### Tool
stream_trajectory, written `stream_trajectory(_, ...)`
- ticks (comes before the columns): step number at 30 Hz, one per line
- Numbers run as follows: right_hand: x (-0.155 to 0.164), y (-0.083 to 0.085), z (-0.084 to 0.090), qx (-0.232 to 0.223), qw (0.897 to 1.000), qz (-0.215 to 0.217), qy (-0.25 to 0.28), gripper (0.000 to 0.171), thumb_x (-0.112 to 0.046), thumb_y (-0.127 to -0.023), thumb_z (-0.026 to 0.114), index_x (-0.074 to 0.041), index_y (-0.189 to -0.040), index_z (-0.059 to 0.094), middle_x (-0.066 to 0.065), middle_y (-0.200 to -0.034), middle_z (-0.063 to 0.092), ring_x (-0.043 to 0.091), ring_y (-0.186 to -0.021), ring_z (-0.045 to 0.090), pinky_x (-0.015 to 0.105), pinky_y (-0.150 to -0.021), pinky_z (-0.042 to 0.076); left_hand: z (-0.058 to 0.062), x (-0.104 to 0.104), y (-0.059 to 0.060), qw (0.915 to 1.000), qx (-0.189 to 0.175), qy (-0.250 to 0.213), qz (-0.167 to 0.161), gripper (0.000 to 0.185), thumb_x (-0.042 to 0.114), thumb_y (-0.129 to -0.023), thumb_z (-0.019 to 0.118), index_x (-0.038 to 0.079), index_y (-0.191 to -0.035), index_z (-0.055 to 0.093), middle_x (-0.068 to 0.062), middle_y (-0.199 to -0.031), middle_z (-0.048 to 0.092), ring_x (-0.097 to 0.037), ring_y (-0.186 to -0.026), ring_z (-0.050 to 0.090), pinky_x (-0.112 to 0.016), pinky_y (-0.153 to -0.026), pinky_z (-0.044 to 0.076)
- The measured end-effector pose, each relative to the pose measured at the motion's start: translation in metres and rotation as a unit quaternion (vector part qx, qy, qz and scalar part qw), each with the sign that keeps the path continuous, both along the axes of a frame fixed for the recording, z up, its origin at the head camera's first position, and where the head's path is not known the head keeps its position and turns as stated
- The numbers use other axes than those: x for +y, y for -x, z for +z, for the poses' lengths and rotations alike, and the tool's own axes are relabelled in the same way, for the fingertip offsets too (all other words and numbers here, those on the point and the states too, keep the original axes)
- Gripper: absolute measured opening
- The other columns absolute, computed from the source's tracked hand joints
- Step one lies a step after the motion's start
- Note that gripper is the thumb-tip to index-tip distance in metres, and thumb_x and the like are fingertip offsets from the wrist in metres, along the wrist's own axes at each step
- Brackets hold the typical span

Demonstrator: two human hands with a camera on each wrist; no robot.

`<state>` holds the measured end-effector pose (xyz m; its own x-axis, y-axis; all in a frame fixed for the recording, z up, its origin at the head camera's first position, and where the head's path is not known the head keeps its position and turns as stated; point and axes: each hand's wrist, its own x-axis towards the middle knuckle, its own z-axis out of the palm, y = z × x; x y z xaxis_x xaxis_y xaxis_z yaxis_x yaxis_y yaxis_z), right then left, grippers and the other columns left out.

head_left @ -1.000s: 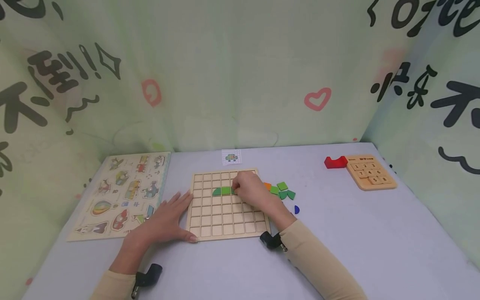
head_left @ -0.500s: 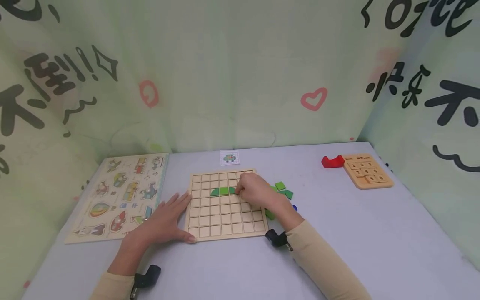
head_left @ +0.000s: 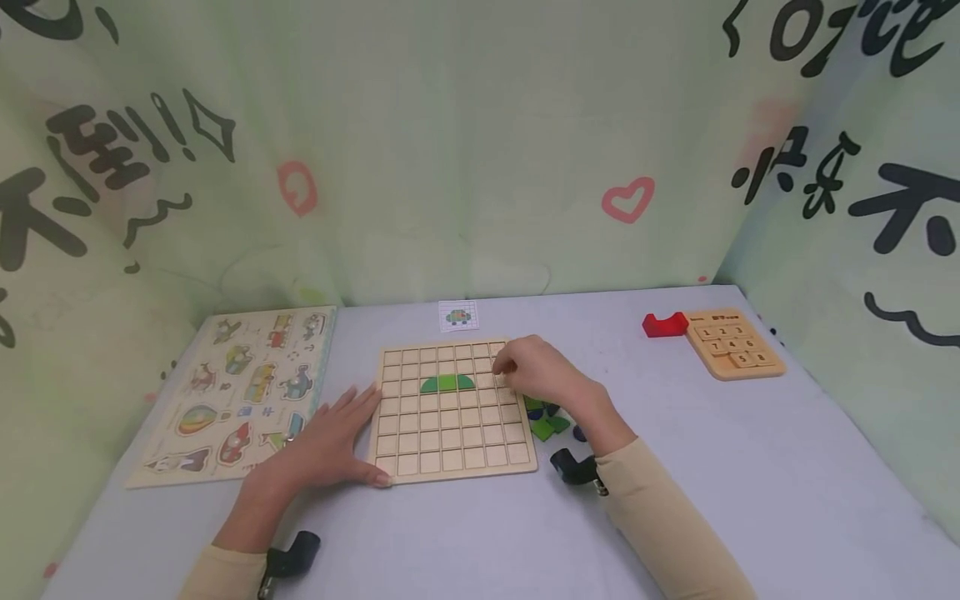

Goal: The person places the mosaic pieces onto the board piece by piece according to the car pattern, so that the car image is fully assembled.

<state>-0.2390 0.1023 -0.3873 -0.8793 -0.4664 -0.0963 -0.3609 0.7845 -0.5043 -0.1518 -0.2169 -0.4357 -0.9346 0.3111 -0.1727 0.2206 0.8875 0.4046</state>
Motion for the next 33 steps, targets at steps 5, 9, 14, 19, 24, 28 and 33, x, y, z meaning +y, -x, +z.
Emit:
stream_trajectory(5, 0.015, 0.004, 0.004, -0.007, 1.000, -0.021, -0.006, 0.022, -0.002, -0.090, 0.063, -0.006, -0.109, 0.075, 0.008, -0.106, 0.073, 0.018, -0.088, 0.063, 0.034, -0.080, 0.058, 0.001, 0.001, 0.000, 1.0000, 0.000, -0.002, -0.002, 0.134, 0.073, -0.057, 0.080, 0.009, -0.159, 0.021, -0.009, -0.167, 0.019, -0.042, -0.154, 0.013, -0.068, -0.121, 0.014)
stream_trajectory(9, 0.029, 0.007, 0.004, -0.003, 0.999, -0.034, -0.019, 0.020, -0.004, -0.090, 0.065, -0.006, -0.107, 0.075, 0.009, -0.105, 0.072, 0.021, -0.089, 0.062, 0.037, -0.083, 0.059, 0.002, 0.001, -0.001, 1.0000, -0.002, -0.006, -0.004, 0.134, 0.072, -0.057, 0.081, 0.008, -0.159, 0.021, -0.010, -0.167, 0.020, -0.042, -0.154, 0.013, -0.068, -0.121, 0.014)
stream_trajectory(14, 0.046, 0.008, 0.004, -0.021, 0.998, -0.048, -0.043, 0.014, -0.005, -0.089, 0.066, -0.007, -0.100, 0.074, 0.008, -0.098, 0.069, 0.021, -0.086, 0.059, 0.033, -0.077, 0.058, 0.003, 0.001, -0.003, 0.9999, 0.000, -0.009, -0.007, 0.133, 0.071, -0.058, 0.081, 0.008, -0.159, 0.021, -0.010, -0.167, 0.020, -0.043, -0.153, 0.014, -0.067, -0.121, 0.014)
stream_trajectory(19, 0.055, 0.006, 0.005, -0.063, 0.996, -0.036, -0.059, 0.012, -0.001, -0.086, 0.069, -0.011, -0.092, 0.074, 0.006, -0.093, 0.068, 0.021, -0.083, 0.058, 0.029, -0.071, 0.056, 0.006, 0.001, -0.004, 0.9999, 0.001, -0.010, -0.007, 0.132, 0.071, -0.059, 0.081, 0.008, -0.158, 0.022, -0.011, -0.167, 0.020, -0.043, -0.153, 0.014, -0.067, -0.121, 0.014)
stream_trajectory(24, 0.056, 0.006, 0.001, -0.078, 0.995, -0.010, -0.065, 0.019, 0.004, -0.084, 0.068, -0.013, -0.088, 0.074, 0.005, -0.091, 0.066, 0.021, -0.085, 0.057, 0.027, -0.070, 0.053, 0.006, 0.001, -0.004, 0.9999, 0.004, -0.010, -0.008, 0.132, 0.071, -0.059, 0.080, 0.008, -0.159, 0.021, -0.010, -0.167, 0.020, -0.043, -0.153, 0.014, -0.067, -0.121, 0.014)
stream_trajectory(28, 0.052, 0.006, -0.003, -0.074, 0.995, 0.006, -0.064, 0.019, 0.005, -0.082, 0.069, -0.013, -0.086, 0.074, 0.005, -0.088, 0.064, 0.021, -0.084, 0.056, 0.027, -0.069, 0.050, 0.004, 0.000, -0.004, 0.9999, 0.005, -0.012, -0.008, 0.133, 0.073, -0.058, 0.080, 0.008, -0.159, 0.021, -0.010, -0.167, 0.020, -0.043, -0.153, 0.014, -0.067, -0.121, 0.014)
stream_trajectory(33, 0.050, 0.004, -0.004, -0.077, 0.995, -0.011, -0.062, 0.017, 0.004, -0.081, 0.072, -0.012, -0.085, 0.073, 0.005, -0.088, 0.063, 0.021, -0.084, 0.056, 0.028, -0.071, 0.050, 0.002, -0.001, -0.003, 0.9998, 0.007, -0.015, -0.011, 0.133, 0.073, -0.058, 0.079, 0.008, -0.159, 0.021, -0.010, -0.167, 0.020, -0.043, -0.153, 0.013, -0.067, -0.121, 0.014)
